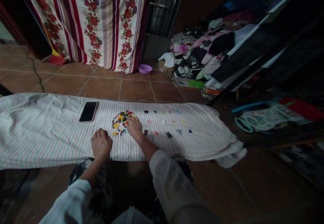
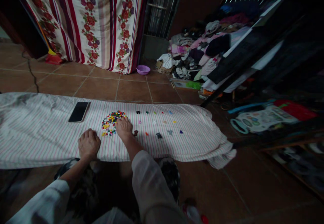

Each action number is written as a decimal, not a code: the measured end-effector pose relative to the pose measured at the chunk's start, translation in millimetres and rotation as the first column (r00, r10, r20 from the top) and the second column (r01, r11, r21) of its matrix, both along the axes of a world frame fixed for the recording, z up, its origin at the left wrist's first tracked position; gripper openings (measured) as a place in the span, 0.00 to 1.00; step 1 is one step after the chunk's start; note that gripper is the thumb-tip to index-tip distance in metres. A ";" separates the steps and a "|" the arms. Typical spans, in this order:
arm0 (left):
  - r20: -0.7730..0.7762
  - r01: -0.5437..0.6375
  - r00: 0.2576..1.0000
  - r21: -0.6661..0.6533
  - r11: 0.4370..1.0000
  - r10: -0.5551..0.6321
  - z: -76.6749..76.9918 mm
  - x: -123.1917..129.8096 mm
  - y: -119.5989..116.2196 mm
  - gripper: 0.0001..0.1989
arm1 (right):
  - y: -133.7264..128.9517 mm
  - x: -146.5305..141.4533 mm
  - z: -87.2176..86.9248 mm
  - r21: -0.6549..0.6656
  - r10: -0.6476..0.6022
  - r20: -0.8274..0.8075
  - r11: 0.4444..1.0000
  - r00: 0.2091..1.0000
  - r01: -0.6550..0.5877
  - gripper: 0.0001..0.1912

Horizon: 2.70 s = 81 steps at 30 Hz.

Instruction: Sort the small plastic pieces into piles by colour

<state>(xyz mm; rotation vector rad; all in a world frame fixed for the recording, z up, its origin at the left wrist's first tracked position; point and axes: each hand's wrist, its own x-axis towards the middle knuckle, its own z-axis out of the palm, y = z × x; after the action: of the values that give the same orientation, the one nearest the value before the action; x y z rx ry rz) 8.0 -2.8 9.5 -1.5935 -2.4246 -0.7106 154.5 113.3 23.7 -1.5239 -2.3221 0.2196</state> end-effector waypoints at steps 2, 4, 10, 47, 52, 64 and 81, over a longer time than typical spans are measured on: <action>0.001 0.007 1.000 0.004 1.000 -0.007 -1.4 -0.4 -0.2 0.13 | -1.6 -1.1 3.2 -0.019 -0.004 0.036 1.000 0.999 0.004 0.09; -0.004 0.007 1.000 0.006 1.000 -0.007 -2.8 -0.7 -0.2 0.13 | -3.3 -1.4 7.0 -0.042 0.004 0.066 0.999 0.998 -0.001 0.11; -0.038 -0.005 0.999 -0.003 1.000 0.005 -2.7 -0.5 0.1 0.12 | -9.5 -2.3 16.7 -0.065 0.008 0.077 0.998 0.997 -0.003 0.14; -0.054 -0.021 0.998 -0.095 0.995 0.016 12.9 4.0 -3.4 0.13 | -47.6 154.1 -40.9 0.125 -0.167 -0.287 0.970 0.943 0.210 0.13; -0.068 -0.038 0.997 -0.105 0.994 0.031 11.6 3.6 -3.5 0.14 | -53.0 155.5 -49.0 0.149 -0.158 -0.338 0.964 0.928 0.218 0.13; -0.024 -0.028 0.999 -0.048 0.998 0.027 6.7 2.5 -2.0 0.13 | -54.9 155.9 -53.5 0.168 -0.157 -0.395 0.956 0.905 0.239 0.14; 0.012 -0.007 1.000 -0.058 0.998 0.008 6.3 2.4 -2.3 0.15 | -57.5 150.5 -37.8 0.247 -0.180 -0.466 0.914 0.866 0.323 0.18</action>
<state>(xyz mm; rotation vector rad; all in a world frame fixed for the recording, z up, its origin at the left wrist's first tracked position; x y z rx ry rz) 10.3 -5.2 15.8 -1.6049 -2.4804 -0.6562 305.0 55.7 -14.1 -1.4248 -1.6921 0.0959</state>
